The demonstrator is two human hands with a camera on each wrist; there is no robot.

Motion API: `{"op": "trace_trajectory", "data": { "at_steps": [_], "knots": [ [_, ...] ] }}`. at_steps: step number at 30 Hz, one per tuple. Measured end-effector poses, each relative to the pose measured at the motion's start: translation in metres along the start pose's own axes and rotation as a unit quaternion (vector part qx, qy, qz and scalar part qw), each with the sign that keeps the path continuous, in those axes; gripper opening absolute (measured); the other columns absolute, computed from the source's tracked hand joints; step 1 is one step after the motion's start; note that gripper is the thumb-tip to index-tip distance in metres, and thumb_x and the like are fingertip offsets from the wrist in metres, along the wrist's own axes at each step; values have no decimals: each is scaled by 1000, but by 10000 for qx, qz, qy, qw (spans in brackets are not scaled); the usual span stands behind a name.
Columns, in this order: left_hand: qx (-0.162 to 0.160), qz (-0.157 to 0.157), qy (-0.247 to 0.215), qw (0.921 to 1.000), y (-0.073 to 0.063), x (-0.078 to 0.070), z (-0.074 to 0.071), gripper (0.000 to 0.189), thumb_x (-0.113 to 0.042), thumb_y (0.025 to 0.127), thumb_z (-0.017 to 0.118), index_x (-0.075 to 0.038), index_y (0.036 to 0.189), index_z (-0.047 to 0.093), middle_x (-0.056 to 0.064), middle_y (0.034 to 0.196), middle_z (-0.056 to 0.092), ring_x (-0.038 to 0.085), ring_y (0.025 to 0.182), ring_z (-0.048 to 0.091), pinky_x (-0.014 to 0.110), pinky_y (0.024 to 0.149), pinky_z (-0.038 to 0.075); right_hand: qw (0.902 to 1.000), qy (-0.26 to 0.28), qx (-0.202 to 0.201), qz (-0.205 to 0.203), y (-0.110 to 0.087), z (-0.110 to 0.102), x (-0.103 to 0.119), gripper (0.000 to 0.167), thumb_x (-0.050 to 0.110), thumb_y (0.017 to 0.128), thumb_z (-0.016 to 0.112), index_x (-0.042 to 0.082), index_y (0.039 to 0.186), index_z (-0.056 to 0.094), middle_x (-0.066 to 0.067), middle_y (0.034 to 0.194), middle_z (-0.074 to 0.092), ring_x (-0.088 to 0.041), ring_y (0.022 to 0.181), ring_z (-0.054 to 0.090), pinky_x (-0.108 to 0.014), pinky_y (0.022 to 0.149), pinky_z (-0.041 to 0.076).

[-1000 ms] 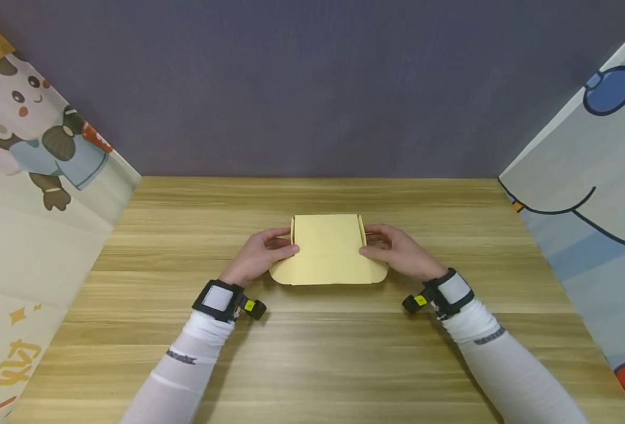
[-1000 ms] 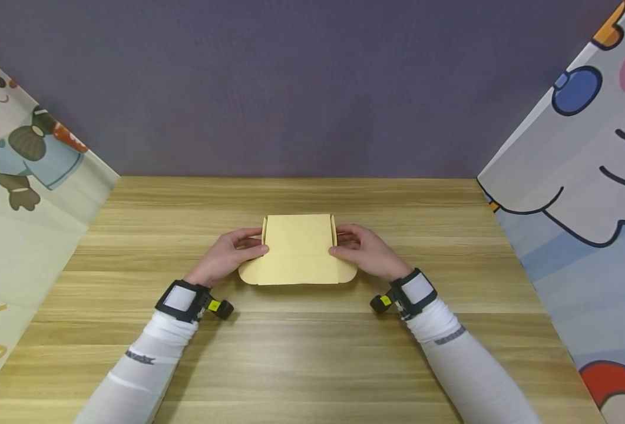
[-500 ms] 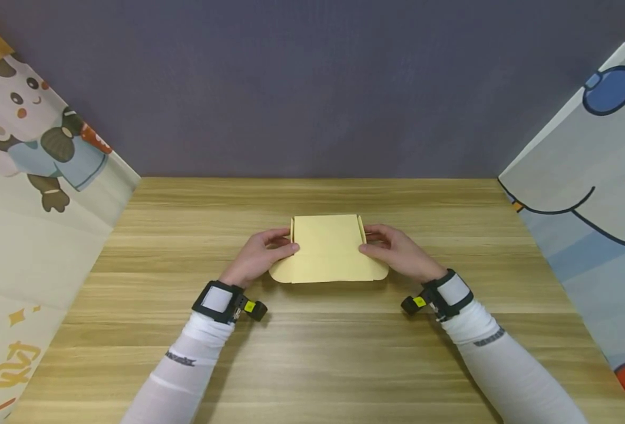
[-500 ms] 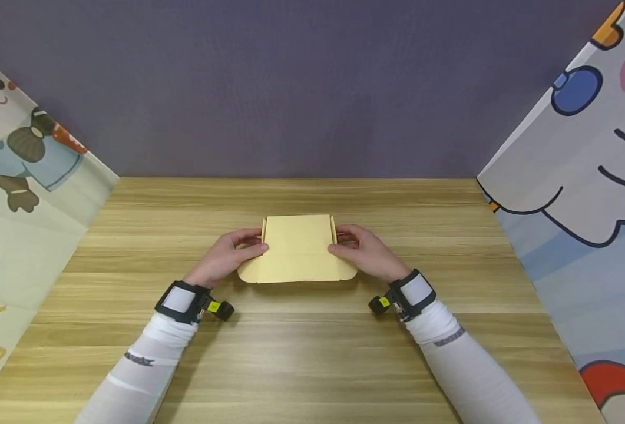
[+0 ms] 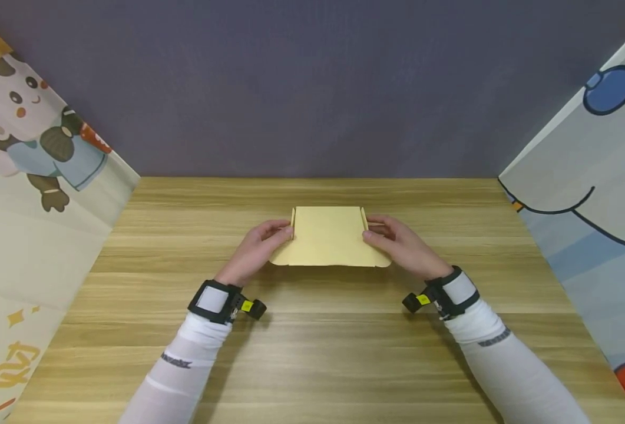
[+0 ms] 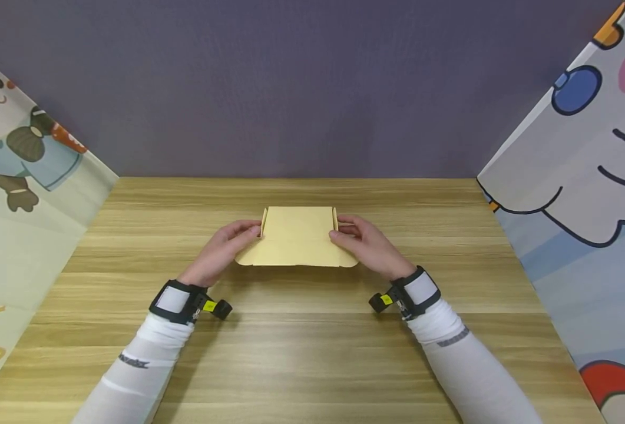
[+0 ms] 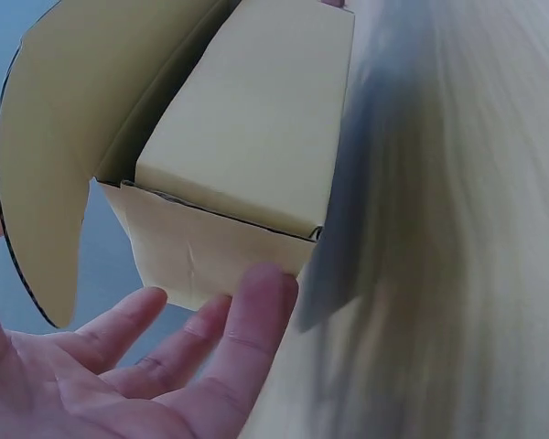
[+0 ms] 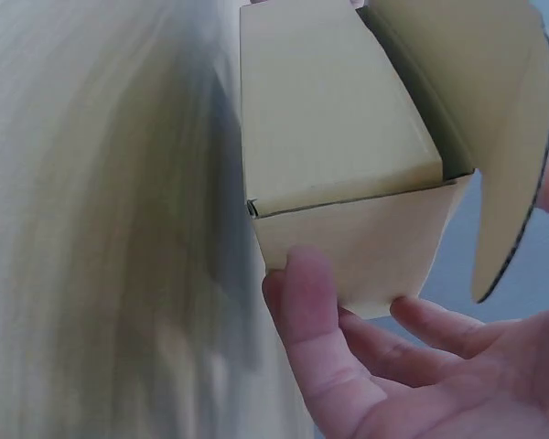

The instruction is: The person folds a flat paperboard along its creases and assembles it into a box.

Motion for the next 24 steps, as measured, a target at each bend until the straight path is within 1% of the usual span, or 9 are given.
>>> {"op": "trace_trajectory", "data": {
  "at_steps": [1, 3, 6, 8, 11, 16, 18, 22, 24],
  "knots": [
    [-34, 50, -36, 10000, -1, -3, -1, 64, -58, 92, 54, -14, 138, 48, 5, 131, 58, 23, 127, 50, 49, 110, 36, 10000, 54, -1, -2, -1, -1, 2, 73, 57, 91, 55, 19, 149, 32, -10, 144, 47, -27, 132, 46, -50, 108, 39],
    [-40, 146, -263, 9995, -3, -10, -2, 66, -59, 92, 51, -11, 138, 48, 6, 134, 55, 24, 128, 48, 52, 108, 39, 9997, 226, 9, 0, -2, -3, 6, 72, 56, 92, 53, 18, 150, 31, -11, 143, 48, -27, 129, 49, -49, 104, 43],
    [16, 303, -688, 9972, -6, -20, -2, 66, -56, 94, 50, -7, 139, 45, 9, 139, 51, 32, 122, 54, 52, 101, 46, 9985, 536, 31, -56, -4, -6, 14, 71, 55, 95, 49, 14, 150, 29, -13, 142, 46, -32, 122, 53, -46, 95, 51],
    [60, 435, -849, 9954, -7, -26, -1, 65, -53, 96, 50, -6, 140, 43, 11, 141, 48, 38, 117, 57, 52, 95, 50, 9969, 771, 58, -110, -5, -8, 18, 69, 54, 97, 45, 13, 150, 29, -13, 144, 42, -35, 117, 55, -45, 88, 54],
    [66, 675, -867, 9939, -9, -34, -1, 61, -51, 98, 47, -8, 141, 43, 12, 139, 50, 44, 110, 59, 51, 93, 52, 9948, 981, 126, -240, -6, -11, 24, 67, 56, 99, 37, 13, 150, 30, -13, 148, 36, -38, 113, 55, -47, 85, 55],
    [-25, 854, -832, 9929, -11, -43, -2, 58, -47, 98, 49, -11, 143, 41, 14, 133, 56, 43, 106, 62, 51, 91, 53, 9946, 985, 148, -287, -8, -16, 32, 68, 59, 99, 27, 16, 151, 28, -19, 150, 35, -39, 116, 53, -53, 87, 53],
    [-76, 869, -807, 9929, -11, -45, -4, 58, -45, 98, 52, -11, 144, 40, 15, 133, 56, 41, 105, 63, 52, 91, 53, 9952, 932, 84, -301, -10, -18, 36, 67, 58, 99, 29, 16, 152, 27, -20, 148, 37, -38, 116, 53, -50, 86, 54],
    [-172, 929, -726, 9929, -13, -50, -6, 54, -42, 97, 55, -17, 143, 42, 15, 132, 57, 38, 103, 65, 51, 89, 54, 9965, 749, -159, -341, -12, -22, 41, 65, 54, 99, 38, 13, 149, 30, -18, 139, 44, -37, 112, 56, -44, 81, 56],
    [-228, 946, -680, 9929, -15, -52, -6, 52, -40, 96, 58, -19, 142, 44, 13, 129, 59, 36, 101, 66, 52, 88, 54, 9971, 633, -298, -313, -13, -24, 42, 64, 53, 99, 41, 12, 147, 32, -17, 135, 47, -36, 109, 59, -44, 80, 56]
  ]
}}
Point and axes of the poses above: each hand's wrist, its own y-axis towards the middle knuckle, its own z-axis out of the palm, x = y × z, the point moved 10 cm from there along y, towards the middle knuckle
